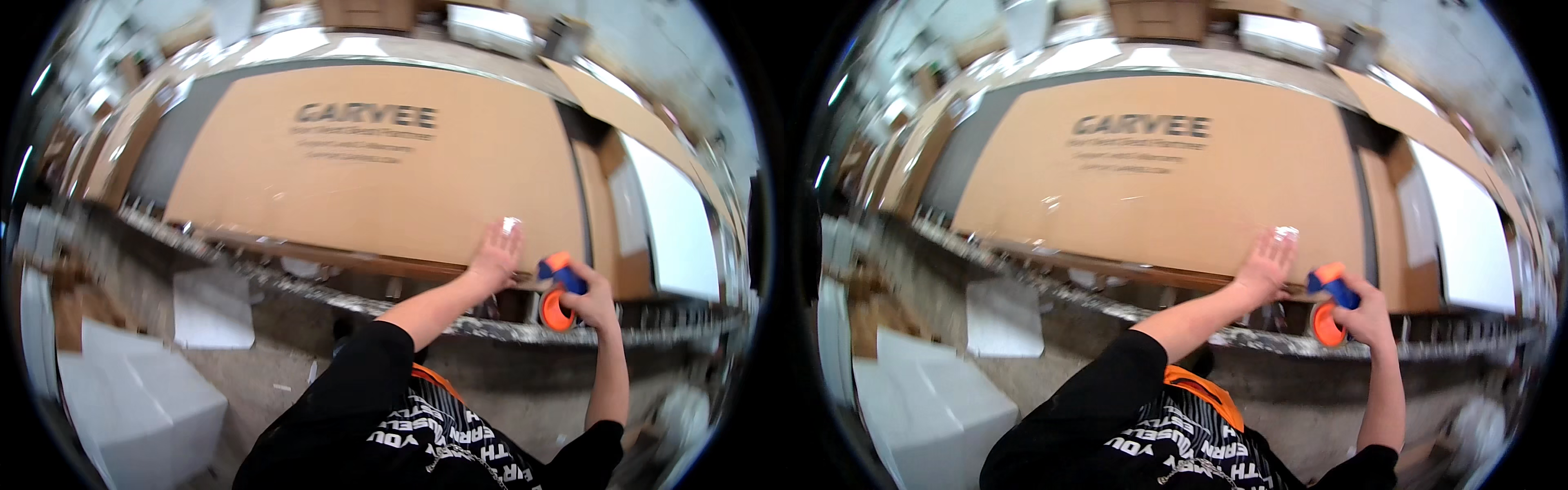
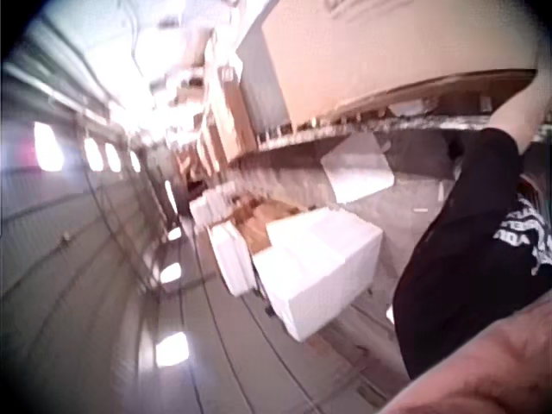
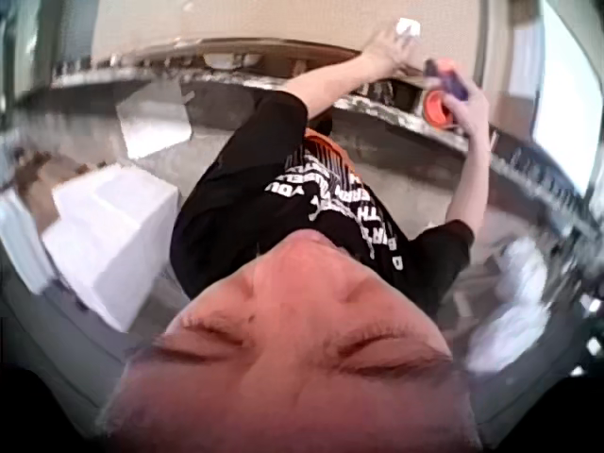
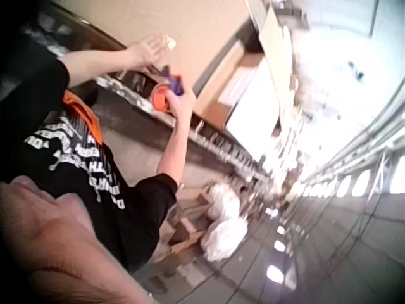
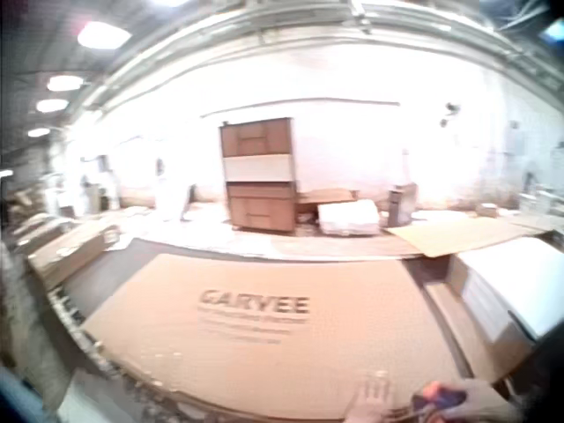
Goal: The person places a white panel into a cardboard box on a conveyor belt and then seals the box using a handheld tape dispenser.
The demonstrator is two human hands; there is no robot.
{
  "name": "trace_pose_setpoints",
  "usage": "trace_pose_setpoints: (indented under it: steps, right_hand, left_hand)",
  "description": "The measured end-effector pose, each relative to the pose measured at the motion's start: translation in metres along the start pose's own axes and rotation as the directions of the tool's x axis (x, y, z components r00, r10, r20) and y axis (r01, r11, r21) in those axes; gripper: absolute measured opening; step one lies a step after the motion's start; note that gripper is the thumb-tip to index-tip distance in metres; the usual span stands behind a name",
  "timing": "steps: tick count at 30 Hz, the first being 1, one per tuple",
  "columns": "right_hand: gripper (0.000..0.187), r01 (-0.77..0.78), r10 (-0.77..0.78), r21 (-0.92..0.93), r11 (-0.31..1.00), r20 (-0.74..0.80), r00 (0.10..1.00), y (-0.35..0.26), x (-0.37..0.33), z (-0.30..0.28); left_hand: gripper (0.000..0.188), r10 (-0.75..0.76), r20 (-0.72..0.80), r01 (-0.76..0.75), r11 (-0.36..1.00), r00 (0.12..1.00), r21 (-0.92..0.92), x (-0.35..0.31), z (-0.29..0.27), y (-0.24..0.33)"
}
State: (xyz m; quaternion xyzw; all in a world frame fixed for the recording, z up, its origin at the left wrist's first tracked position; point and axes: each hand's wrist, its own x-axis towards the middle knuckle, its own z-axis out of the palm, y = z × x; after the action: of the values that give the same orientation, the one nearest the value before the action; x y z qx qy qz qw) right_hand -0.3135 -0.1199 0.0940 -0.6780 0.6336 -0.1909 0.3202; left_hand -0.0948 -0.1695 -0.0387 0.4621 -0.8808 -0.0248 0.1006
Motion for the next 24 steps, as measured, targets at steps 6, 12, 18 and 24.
trace_pose_setpoints:
  steps: [6,12,18,24]
  right_hand:
    - [0.049,-0.021,-0.015,0.814,0.580,0.036,0.999,-0.045,0.145,0.104]
    - [0.054,0.030,-0.049,0.900,0.435,-0.009,0.999,-0.061,0.213,0.172]
    - [0.093,-0.499,0.370,-0.532,0.683,-0.337,0.866,-0.017,0.150,0.131]
    - [0.097,-0.530,0.415,-0.470,0.705,-0.333,0.847,0.015,0.160,0.138]
  left_hand:
    - [0.119,-0.188,-0.130,0.191,0.982,0.973,0.009,-0.139,-0.050,-0.130]
    - [0.123,-0.499,-0.123,0.513,0.839,0.858,0.178,-0.274,-0.095,-0.267]
    - [0.126,-0.581,-0.082,0.577,0.763,0.810,0.291,-0.368,-0.121,-0.375]
    - [0.127,-0.571,0.009,0.537,0.778,0.821,0.327,-0.431,-0.162,-0.457]
